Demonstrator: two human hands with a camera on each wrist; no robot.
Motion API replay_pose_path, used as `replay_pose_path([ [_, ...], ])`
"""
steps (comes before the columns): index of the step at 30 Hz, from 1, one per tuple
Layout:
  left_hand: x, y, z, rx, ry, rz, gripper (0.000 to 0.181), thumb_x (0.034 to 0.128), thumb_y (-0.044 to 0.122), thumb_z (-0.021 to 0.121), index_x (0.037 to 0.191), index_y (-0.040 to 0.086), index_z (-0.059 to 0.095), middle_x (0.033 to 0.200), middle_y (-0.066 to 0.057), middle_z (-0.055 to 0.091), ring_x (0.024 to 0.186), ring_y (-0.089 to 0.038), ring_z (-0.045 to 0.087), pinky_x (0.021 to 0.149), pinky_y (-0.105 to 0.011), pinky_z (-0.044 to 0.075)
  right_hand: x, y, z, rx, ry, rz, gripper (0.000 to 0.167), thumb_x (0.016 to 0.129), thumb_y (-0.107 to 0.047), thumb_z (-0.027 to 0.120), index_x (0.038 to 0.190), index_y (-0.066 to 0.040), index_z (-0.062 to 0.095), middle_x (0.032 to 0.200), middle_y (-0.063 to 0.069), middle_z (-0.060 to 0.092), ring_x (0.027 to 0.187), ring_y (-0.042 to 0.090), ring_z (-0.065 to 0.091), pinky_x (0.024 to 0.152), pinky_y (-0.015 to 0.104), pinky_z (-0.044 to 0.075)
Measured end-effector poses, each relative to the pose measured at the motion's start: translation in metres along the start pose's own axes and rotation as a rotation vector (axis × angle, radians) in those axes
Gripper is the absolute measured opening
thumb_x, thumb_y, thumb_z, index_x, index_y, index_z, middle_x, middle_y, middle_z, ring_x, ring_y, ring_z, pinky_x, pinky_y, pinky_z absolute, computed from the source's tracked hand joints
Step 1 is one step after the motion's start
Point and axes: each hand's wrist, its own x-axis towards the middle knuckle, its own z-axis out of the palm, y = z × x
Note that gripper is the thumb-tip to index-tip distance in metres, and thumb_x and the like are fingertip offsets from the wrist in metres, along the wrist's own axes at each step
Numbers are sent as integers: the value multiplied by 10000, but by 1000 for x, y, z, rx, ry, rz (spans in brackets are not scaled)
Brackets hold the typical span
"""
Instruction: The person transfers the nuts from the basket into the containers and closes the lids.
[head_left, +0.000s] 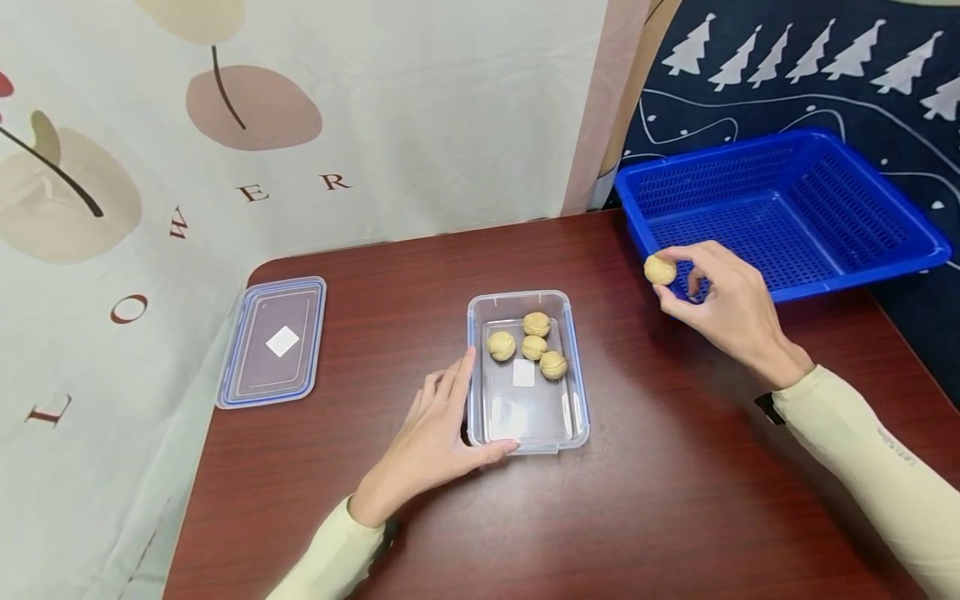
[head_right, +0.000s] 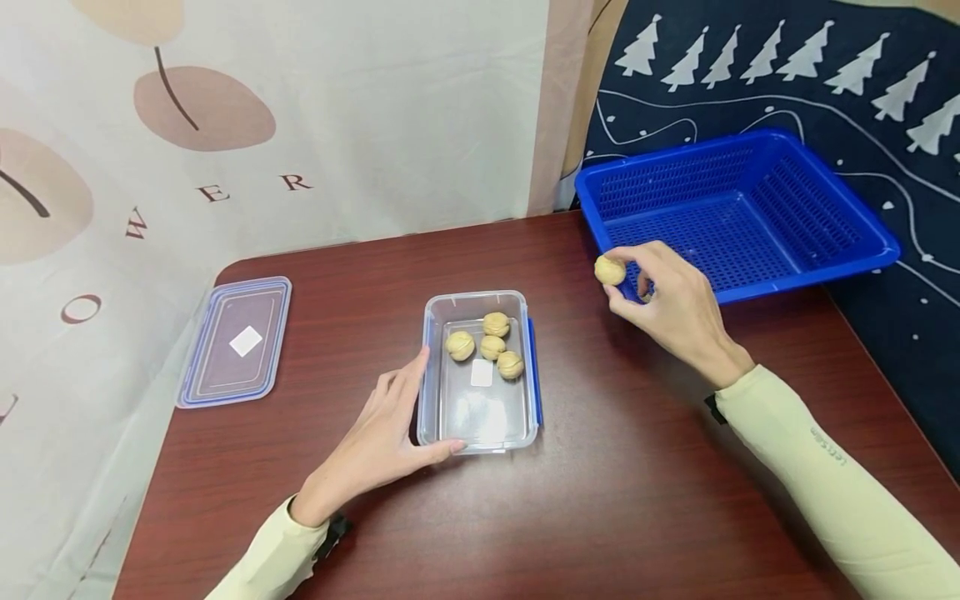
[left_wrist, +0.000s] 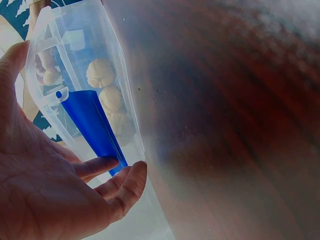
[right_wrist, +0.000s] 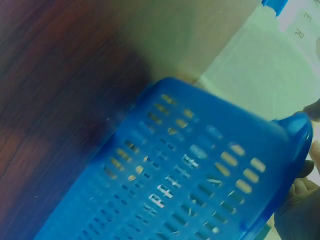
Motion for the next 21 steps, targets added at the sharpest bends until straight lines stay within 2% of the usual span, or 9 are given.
replay_pose_path([
  [7,-1,0,0,0,1,-6,1308,828,747,810,1771,150,129,1696,-131,406,1427,-321,405,1144,-596,388,-3,-17,12,74,-12,-98,538,786,-5,911,1300,-56,761,1122,81,718,815,120,551,651,195,377],
  [13,-1,1,0,-4,-9,-12,1305,833,750,804,1773,159,120,1702,-127,398,1429,-318,403,1140,-594,390,-5,-33,19,115,-73,-180,531,809,-42,887,1320,-58,746,1145,61,705,819,99,547,616,175,377],
  [15,-2,2,-1,-5,-13,-15,1306,833,755,801,1774,164,115,1707,-124,392,1430,-318,401,1137,-596,391,-6,-38,22,139,-87,-196,551,795,-30,894,1324,-60,744,1135,53,701,808,98,546,612,178,380],
  [21,0,2,-2,0,-21,-25,1311,831,772,792,1776,182,101,1710,-119,383,1426,-308,397,1130,-582,402,-7,-53,32,175,-143,-206,494,846,-97,873,1325,-104,750,1133,-5,696,812,76,551,640,177,413],
])
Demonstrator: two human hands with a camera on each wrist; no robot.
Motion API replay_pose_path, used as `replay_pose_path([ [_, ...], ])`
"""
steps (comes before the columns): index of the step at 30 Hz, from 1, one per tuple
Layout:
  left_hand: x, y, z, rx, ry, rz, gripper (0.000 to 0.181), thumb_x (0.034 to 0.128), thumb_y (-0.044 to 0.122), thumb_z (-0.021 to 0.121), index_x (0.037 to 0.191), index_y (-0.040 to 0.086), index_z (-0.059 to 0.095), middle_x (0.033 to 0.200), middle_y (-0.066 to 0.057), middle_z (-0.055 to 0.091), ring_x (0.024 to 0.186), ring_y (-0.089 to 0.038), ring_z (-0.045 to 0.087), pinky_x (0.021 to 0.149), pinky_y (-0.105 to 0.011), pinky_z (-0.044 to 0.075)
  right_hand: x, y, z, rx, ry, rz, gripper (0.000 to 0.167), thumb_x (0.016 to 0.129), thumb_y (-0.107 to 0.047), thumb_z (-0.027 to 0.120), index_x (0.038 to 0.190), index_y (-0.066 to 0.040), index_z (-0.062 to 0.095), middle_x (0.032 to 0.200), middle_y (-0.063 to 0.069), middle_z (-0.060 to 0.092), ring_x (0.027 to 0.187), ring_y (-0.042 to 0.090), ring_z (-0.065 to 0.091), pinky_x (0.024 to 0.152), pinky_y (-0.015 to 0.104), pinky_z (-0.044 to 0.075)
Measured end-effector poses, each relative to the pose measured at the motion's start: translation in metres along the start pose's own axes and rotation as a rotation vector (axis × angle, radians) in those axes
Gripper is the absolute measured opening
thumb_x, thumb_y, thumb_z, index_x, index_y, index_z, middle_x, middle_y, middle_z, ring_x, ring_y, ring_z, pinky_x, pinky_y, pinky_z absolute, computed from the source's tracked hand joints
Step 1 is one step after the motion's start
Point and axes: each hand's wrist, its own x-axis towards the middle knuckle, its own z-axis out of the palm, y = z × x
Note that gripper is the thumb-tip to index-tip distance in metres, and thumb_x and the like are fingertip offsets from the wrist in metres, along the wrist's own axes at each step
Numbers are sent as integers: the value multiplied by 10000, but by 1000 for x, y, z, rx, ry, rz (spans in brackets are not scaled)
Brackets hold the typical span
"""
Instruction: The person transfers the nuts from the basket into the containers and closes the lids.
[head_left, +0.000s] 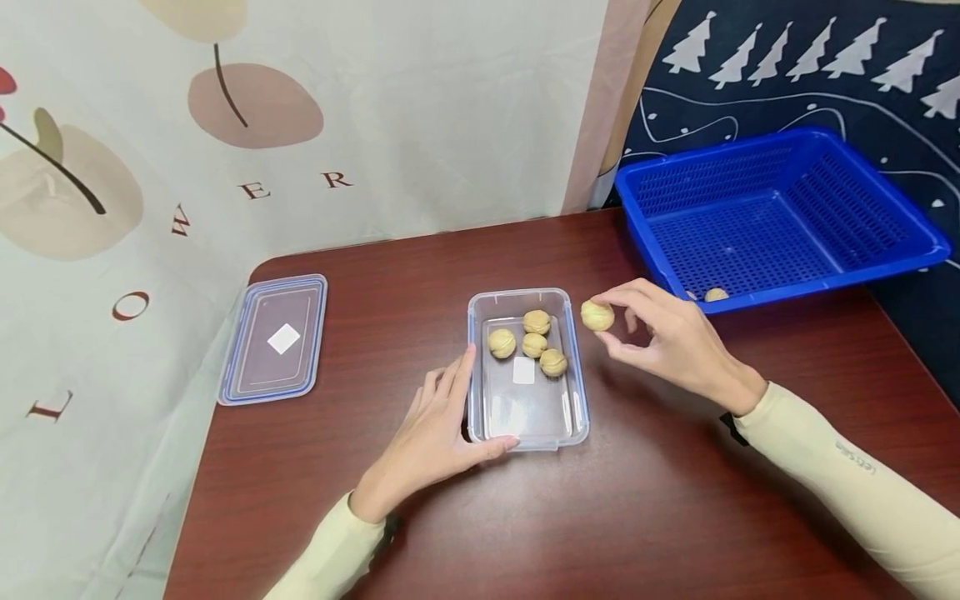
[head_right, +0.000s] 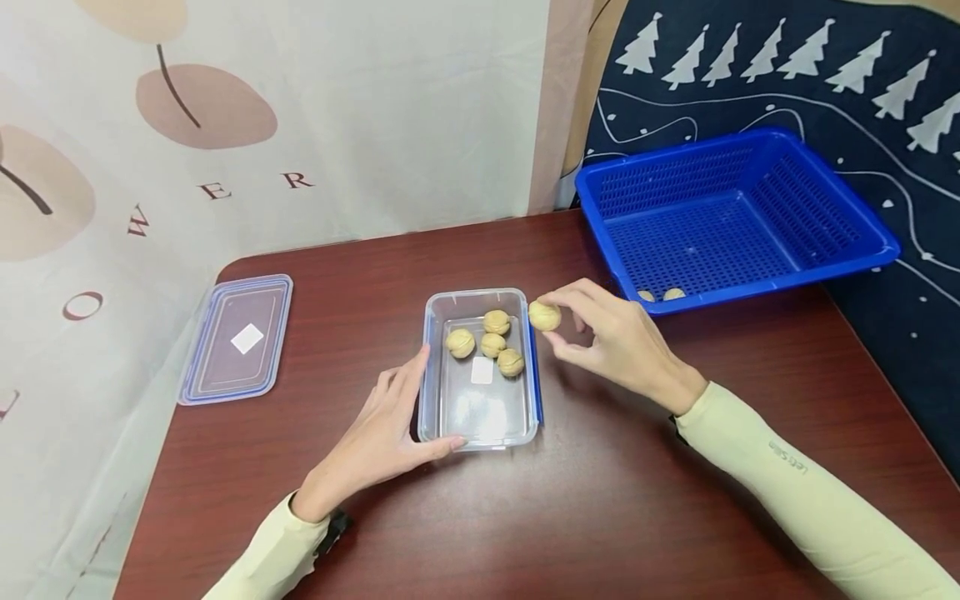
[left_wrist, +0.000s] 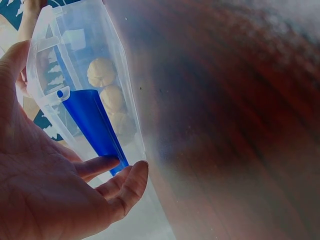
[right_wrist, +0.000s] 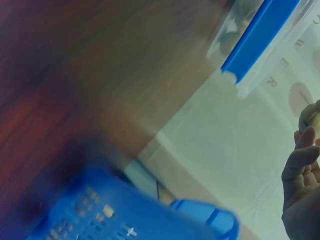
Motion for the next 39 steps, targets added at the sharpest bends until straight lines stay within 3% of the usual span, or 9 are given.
replay_pose_path([
  [7,5,-1,0,5,-23,38,1309,835,768,791,1776,178,99,1709,-125,385,1429,-313,400,1136,-582,399,-6,-18,17,25,-59,12,467,859,-143,883,1309,-137,760,1120,-47,708,842,94,584,678,196,448],
  [15,19,2,-2,4,-49,83,1306,843,750,798,1775,166,94,1720,-119,368,1429,-313,390,1138,-564,404,1,-31,31,-56,-215,21,414,888,-215,895,1265,-95,772,1131,7,754,955,197,602,842,388,488],
  [19,22,3,1,-1,-62,102,1308,844,767,786,1774,161,94,1719,-124,373,1434,-319,392,1142,-567,399,3,-35,39,-72,-277,50,424,894,-223,902,1273,-86,771,1155,18,739,970,205,589,867,414,492],
  [24,18,1,1,4,-73,121,1308,845,779,777,1771,136,112,1708,-148,390,1430,-349,403,1145,-592,385,4,-42,54,-92,-302,54,366,897,-229,903,1210,-93,771,1130,5,703,965,209,573,848,405,486],
  [30,9,-12,-11,26,-45,83,1329,830,774,797,1773,153,97,1715,-146,376,1454,-364,394,1166,-615,360,22,-47,78,-133,-328,14,305,896,-221,887,1146,-95,768,1024,-9,646,965,214,551,826,388,456],
  [34,2,-22,-15,33,-34,79,1318,846,775,786,1772,145,92,1715,-155,371,1451,-380,397,1151,-636,367,31,-51,94,-167,-373,33,240,879,-222,891,1044,-121,750,922,-33,569,939,194,520,790,363,404],
  [39,-7,-31,-19,31,-16,52,1313,859,767,785,1773,151,72,1737,-132,340,1454,-388,382,1128,-676,368,44,-57,110,-169,-428,33,225,884,-217,889,1043,-126,758,949,-25,603,987,202,538,791,352,402],
])
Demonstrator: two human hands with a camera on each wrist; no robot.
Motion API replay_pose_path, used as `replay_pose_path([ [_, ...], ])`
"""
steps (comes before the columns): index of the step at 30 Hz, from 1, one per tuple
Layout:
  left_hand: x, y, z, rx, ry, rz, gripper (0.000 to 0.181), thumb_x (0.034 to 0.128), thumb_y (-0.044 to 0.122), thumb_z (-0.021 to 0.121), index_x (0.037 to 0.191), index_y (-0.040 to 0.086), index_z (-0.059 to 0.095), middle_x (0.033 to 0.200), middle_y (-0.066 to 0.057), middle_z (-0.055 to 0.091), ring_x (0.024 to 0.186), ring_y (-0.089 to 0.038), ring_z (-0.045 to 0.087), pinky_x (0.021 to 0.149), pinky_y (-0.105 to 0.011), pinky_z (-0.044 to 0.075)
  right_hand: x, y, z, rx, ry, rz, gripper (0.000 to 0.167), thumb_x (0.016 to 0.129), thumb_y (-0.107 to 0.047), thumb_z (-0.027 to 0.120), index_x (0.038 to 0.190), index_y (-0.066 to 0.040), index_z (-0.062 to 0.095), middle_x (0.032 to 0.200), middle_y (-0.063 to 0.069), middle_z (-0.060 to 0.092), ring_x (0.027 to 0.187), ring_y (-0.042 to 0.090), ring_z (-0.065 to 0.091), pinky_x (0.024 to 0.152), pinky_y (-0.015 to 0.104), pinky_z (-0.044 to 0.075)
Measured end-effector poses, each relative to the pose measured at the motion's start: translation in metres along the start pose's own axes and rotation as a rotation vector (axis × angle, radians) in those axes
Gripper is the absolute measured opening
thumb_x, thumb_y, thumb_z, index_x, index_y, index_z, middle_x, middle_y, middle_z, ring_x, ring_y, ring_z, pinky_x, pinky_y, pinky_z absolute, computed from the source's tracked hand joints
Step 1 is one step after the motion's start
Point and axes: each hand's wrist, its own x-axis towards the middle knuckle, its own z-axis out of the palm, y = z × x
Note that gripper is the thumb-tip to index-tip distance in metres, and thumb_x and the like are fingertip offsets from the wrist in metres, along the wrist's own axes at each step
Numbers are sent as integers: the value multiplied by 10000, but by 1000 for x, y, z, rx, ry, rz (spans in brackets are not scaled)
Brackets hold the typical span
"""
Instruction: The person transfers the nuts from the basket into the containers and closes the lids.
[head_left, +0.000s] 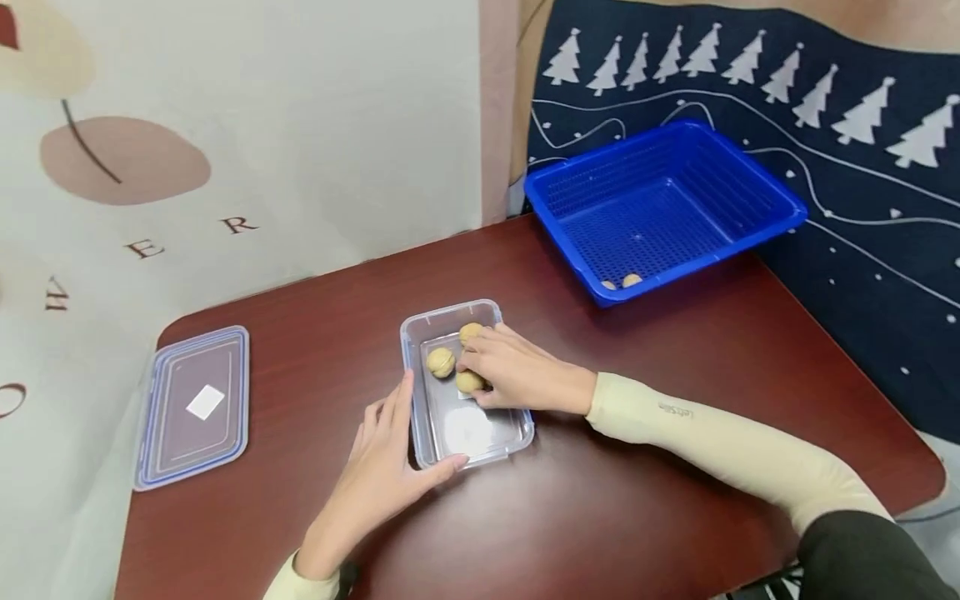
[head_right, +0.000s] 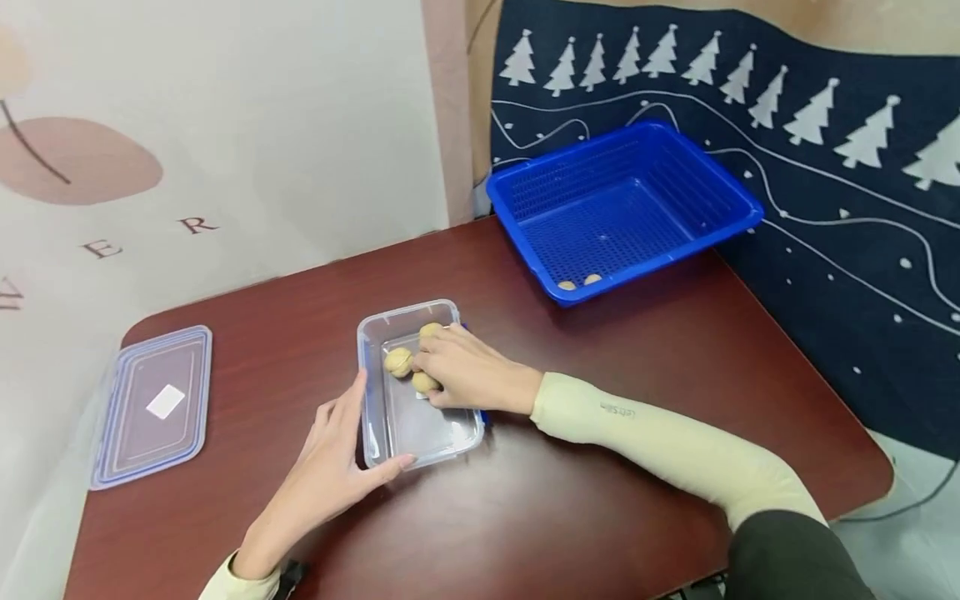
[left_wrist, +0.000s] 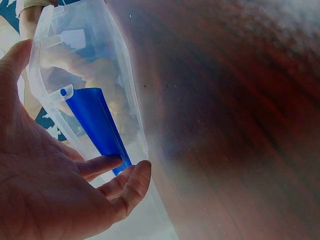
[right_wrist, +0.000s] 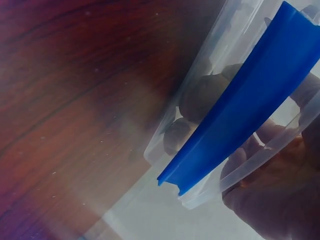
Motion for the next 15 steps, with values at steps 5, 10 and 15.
replay_pose_path([
  [5,-2,-1,1,-1,-1,-9,1298,874,763,773,1776,177,46,1751,-105,313,1464,-396,360,1108,-708,367,3,-2,3,-25,-18,20,220,910,-197,877,1078,-118,759,987,-19,667,1034,217,555,820,354,430],
  [10,-4,-3,-2,8,15,0,1296,873,761,777,1774,154,69,1736,-126,340,1458,-402,371,1093,-704,385,4,-3,3,-34,4,-1,163,938,-185,850,1068,-138,765,981,-32,664,1033,211,556,827,350,435],
  [15,-2,-3,-2,13,30,22,1296,872,764,776,1769,124,94,1725,-144,361,1431,-391,403,1092,-675,403,-3,2,-6,-11,58,-7,132,957,-169,816,1072,-136,761,966,-37,631,974,195,537,813,338,440],
])
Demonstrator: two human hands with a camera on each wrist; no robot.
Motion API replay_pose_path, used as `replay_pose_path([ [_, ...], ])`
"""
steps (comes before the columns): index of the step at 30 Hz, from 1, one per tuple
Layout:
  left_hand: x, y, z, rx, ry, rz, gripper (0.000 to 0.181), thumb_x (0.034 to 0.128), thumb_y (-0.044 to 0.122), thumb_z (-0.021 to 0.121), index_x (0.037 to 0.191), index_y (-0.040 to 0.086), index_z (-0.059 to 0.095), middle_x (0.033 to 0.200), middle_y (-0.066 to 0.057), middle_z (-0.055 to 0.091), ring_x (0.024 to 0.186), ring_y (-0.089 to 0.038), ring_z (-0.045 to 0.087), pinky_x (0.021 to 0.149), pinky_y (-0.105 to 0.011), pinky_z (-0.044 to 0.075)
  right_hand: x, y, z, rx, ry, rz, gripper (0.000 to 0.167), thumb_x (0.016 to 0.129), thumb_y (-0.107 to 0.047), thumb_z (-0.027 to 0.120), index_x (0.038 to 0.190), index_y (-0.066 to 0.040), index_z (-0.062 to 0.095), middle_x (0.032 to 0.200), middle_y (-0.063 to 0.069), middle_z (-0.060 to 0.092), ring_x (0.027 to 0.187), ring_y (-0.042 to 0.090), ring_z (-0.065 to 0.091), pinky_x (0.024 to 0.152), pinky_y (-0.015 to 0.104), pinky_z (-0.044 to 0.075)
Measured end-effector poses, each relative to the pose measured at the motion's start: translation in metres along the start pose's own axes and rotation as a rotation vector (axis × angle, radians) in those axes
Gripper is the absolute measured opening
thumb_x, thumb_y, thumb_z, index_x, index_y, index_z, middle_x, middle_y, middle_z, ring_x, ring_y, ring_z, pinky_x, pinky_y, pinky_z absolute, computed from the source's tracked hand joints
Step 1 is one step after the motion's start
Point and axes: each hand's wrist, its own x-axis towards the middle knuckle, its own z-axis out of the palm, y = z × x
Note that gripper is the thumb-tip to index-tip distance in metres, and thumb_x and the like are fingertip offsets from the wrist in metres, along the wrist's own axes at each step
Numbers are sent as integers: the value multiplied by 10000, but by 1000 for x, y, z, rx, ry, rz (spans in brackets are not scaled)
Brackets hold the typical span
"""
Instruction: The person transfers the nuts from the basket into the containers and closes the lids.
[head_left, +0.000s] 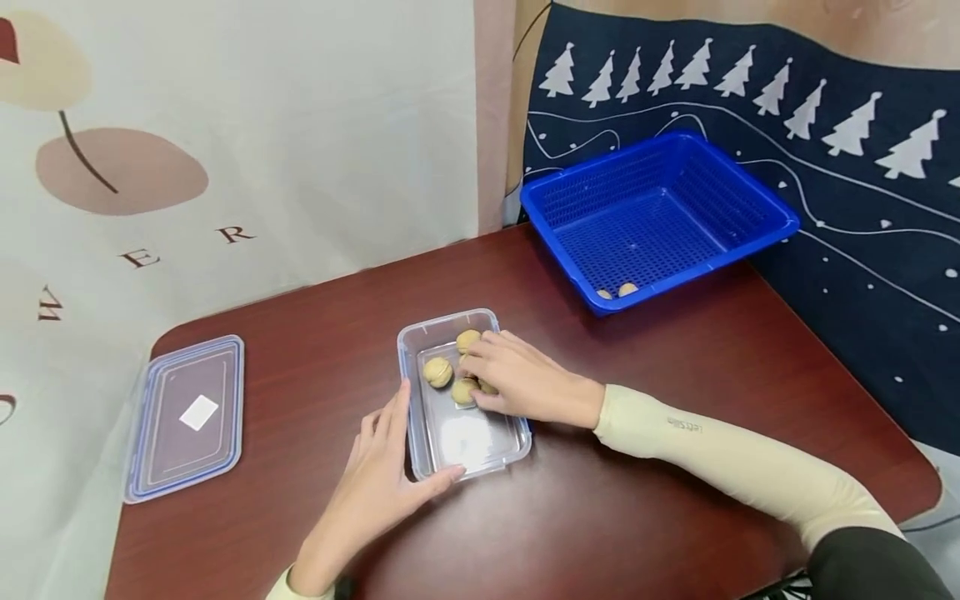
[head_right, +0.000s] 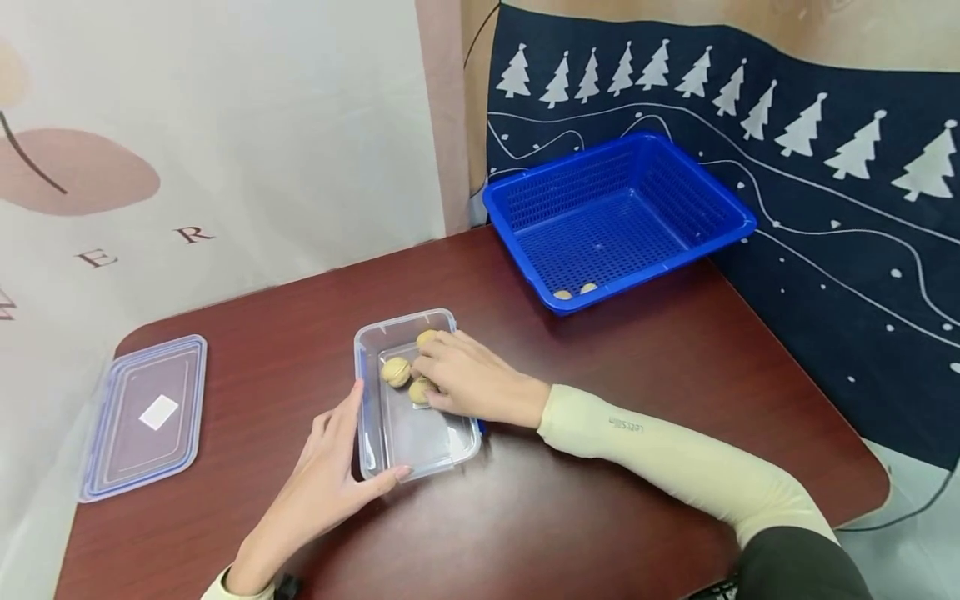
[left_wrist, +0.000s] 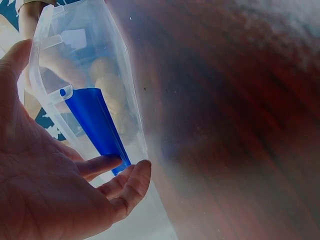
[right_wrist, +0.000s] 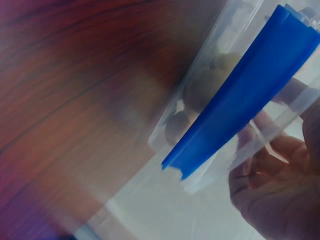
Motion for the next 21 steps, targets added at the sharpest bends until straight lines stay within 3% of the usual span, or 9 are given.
replay_pose_path([
  [6,-1,1,3,-3,-3,-7,1304,860,760,791,1770,130,102,1715,-146,374,1421,-386,412,1096,-671,396,-19,8,-11,89,117,63,190,983,-132,803,1166,-86,785,1150,30,674,1040,175,623,856,326,557],
  [10,-3,2,1,0,-12,-32,1315,844,803,769,1772,148,105,1694,-162,402,1425,-382,419,1116,-657,388,-28,16,-29,107,213,111,244,990,-139,794,1221,-64,770,1183,49,694,1031,168,649,851,346,579],
  [16,0,1,-1,6,-5,-20,1329,826,789,793,1770,139,120,1674,-165,433,1421,-379,428,1139,-630,374,-45,42,-65,83,363,217,311,976,-103,789,1281,-63,742,1067,67,701,828,157,592,700,325,482],
  [21,-4,1,-3,-4,-16,-45,1330,825,810,775,1771,149,114,1688,-146,418,1446,-366,409,1153,-632,363,-53,62,-87,54,405,337,300,990,-73,771,1286,-40,743,1024,77,699,781,168,542,653,321,386],
])
